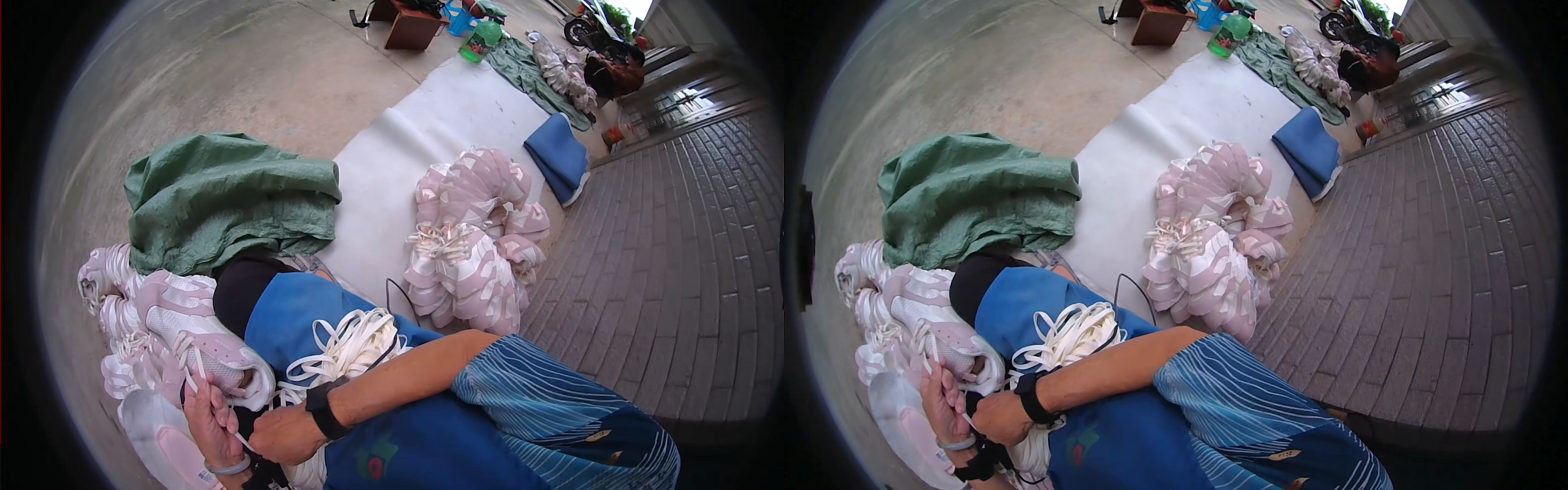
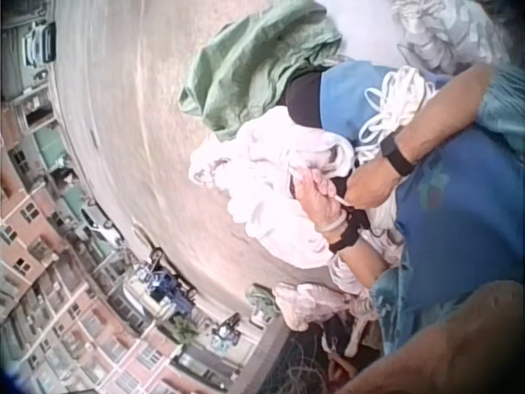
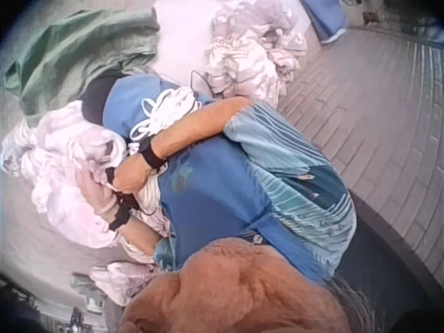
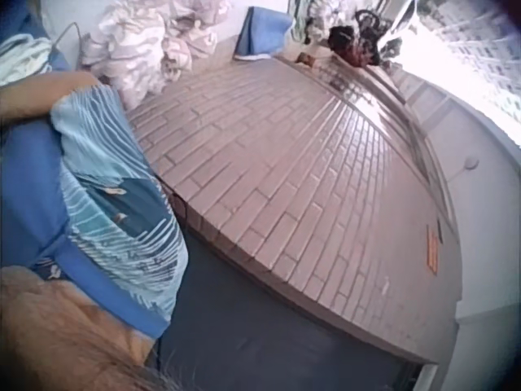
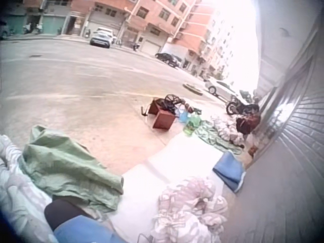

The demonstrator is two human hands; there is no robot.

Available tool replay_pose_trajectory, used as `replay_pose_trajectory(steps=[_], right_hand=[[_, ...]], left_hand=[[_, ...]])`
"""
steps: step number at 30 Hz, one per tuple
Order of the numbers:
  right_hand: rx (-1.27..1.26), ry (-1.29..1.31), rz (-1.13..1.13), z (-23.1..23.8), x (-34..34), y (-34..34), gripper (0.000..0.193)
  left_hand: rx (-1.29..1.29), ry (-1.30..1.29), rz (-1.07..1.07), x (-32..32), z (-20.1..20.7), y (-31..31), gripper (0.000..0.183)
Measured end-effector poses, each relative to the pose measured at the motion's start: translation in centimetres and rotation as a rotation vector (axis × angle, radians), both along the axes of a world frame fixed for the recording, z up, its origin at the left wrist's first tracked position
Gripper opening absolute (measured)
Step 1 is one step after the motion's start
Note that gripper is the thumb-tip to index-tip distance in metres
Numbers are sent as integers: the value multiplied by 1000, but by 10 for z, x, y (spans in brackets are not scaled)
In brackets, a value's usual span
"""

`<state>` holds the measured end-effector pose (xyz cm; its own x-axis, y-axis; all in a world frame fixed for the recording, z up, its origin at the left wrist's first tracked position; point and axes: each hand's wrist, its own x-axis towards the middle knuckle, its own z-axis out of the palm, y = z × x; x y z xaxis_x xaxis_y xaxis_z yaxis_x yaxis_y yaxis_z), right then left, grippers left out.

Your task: The person is lacing a pink shoe while sitting near a pile of shoe uppers.

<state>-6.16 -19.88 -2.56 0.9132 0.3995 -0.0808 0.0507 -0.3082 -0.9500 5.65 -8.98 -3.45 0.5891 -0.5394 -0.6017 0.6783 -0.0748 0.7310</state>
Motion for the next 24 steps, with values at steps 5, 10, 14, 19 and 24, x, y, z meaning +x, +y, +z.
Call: replay_pose_trajectory(steps=[5,10,14,19,24], right_hand=[[-92,-3,-101,14,-11,-34,27],[-32,-168,-497,13,4,-47,19],[9,-217,-655,8,13,-41,20],[-58,-88,-643,4,20,-34,23],[-37,18,-541,-15,23,-31,27]], left_hand=[[193,-87,-41,-7,13,10,18],[323,-299,-167,-25,28,25,21],[390,-519,-350,-63,44,-2,29],[402,-731,-426,-81,40,8,33],[463,-751,-442,-96,32,4,33]])
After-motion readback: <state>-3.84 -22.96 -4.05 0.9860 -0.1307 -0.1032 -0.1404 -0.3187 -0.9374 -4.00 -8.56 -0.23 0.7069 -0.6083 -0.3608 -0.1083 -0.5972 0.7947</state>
